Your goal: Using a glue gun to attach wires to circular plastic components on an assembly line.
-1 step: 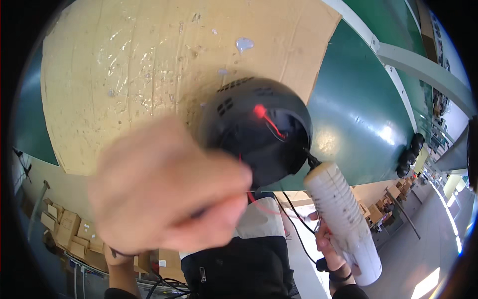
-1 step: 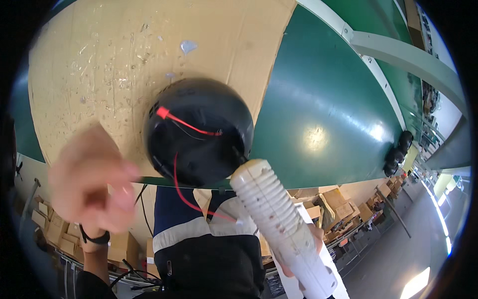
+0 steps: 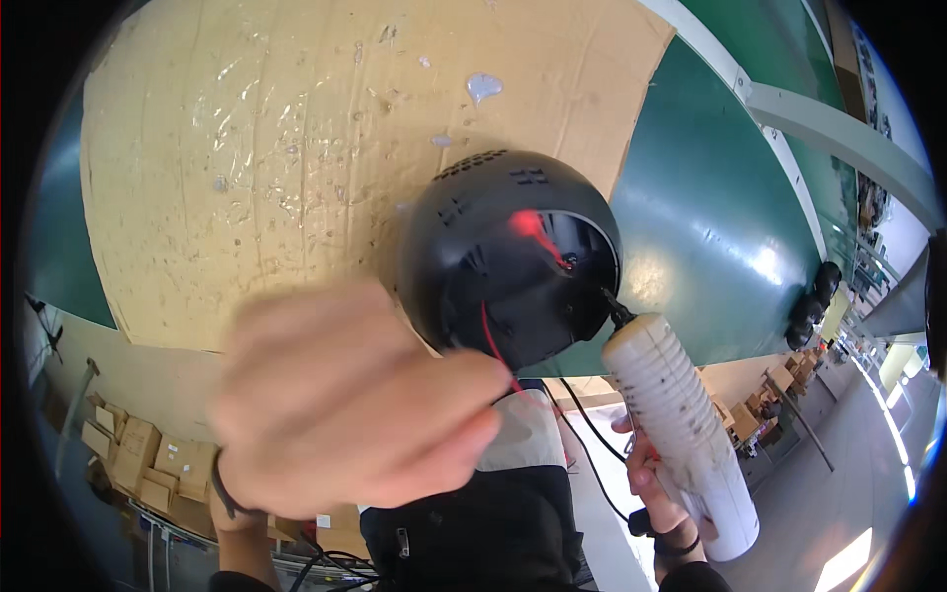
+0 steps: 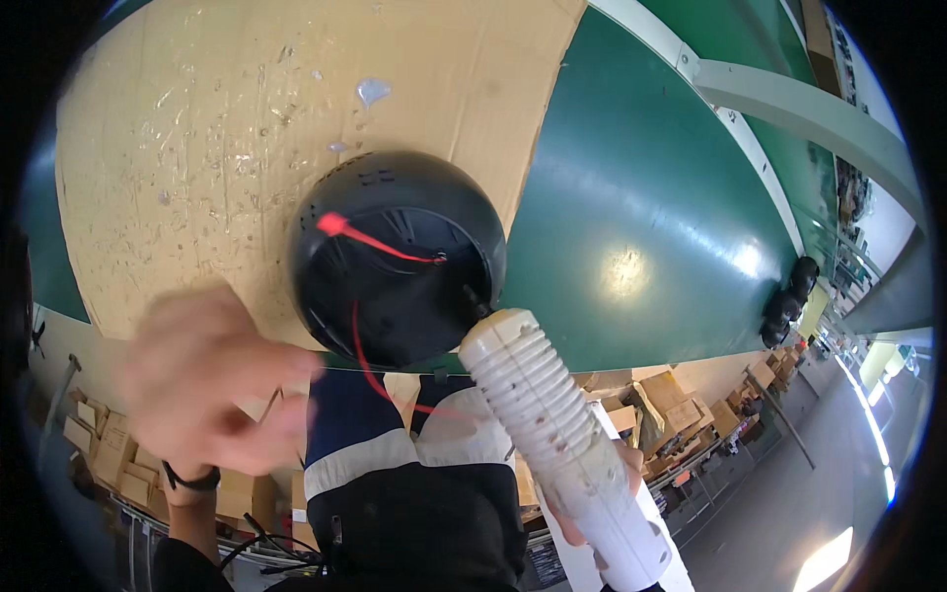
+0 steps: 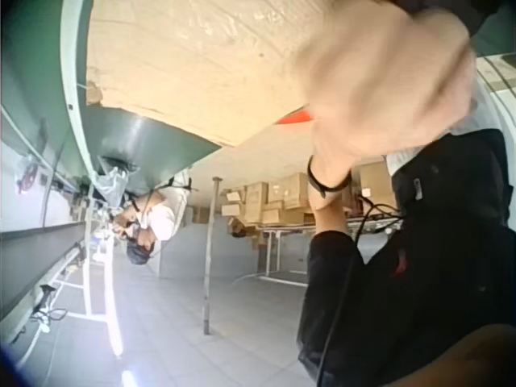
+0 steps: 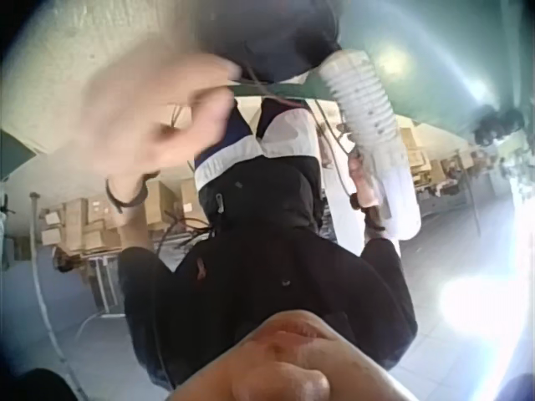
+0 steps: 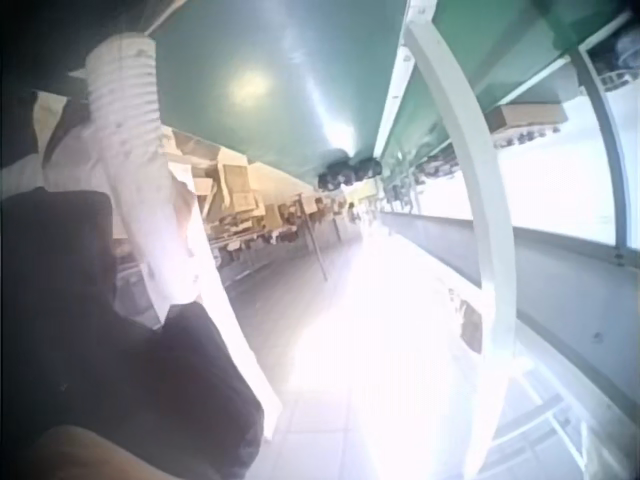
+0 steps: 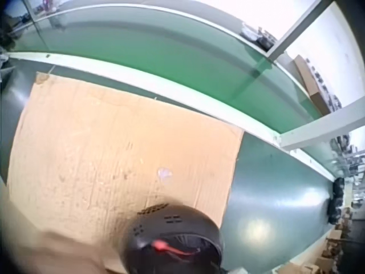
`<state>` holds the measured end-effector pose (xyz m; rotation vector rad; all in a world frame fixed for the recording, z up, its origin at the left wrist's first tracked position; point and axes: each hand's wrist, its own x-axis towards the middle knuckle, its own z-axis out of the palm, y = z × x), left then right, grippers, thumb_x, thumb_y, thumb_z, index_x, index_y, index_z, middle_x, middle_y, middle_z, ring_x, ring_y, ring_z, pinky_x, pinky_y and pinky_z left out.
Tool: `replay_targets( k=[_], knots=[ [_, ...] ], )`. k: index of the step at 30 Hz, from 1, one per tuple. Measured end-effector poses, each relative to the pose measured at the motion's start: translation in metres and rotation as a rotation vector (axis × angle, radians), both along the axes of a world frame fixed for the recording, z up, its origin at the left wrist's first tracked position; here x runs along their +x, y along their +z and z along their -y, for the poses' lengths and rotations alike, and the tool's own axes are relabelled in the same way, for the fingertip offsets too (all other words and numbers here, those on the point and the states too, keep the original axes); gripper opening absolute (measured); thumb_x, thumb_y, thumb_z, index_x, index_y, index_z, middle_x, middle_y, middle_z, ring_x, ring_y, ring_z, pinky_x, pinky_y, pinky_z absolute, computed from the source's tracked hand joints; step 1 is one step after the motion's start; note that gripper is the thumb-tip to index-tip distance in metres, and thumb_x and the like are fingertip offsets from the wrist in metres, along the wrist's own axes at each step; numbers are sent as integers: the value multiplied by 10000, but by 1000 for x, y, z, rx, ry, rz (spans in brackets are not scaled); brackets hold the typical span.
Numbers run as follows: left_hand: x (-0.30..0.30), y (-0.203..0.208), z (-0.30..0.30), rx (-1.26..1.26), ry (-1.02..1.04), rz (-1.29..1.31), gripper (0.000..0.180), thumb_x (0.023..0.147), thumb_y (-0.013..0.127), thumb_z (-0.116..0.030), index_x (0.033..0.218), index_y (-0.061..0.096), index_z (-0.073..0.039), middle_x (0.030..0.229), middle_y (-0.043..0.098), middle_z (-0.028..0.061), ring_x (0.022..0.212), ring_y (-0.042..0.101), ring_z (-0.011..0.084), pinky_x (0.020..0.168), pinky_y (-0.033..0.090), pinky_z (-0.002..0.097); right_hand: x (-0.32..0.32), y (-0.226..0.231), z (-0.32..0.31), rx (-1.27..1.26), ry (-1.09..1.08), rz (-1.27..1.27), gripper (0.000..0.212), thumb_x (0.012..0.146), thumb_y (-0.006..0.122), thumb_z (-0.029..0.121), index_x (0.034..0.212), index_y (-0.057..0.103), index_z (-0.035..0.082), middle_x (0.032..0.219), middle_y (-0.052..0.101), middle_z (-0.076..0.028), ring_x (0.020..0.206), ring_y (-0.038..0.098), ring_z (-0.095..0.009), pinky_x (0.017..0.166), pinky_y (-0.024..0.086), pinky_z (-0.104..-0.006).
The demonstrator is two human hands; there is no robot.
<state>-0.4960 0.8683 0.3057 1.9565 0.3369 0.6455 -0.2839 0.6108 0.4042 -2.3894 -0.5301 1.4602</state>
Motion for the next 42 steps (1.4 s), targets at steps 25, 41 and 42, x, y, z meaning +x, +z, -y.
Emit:
replay_targets(
  k=[25,41,42],
  knots=[
    [-21,-7,56,183,437,-109,352,595,708,56,938,671,124,733,579,98,589,558,193,503,466,259,-6,5,-40,244,545,173,402,691,760,62,1048,630,-69,974,678,-181,827,697,-248,694,554,-316],
    [-19,19,67,6,197,-3,303,646,734,-31,949,719,-26,860,623,77,704,628,194,575,534,253,2,18,-30,191,383,83,349,696,746,61,1010,647,-57,868,678,-137,698,683,-209,598,527,-286],
    [-21,16,69,4,200,-4,303,646,734,-31,949,719,-26,860,623,77,704,628,194,575,534,253,2,16,-32,184,392,77,348,696,746,61,1009,648,-57,866,678,-136,697,682,-208,598,527,-286]
  ],
)
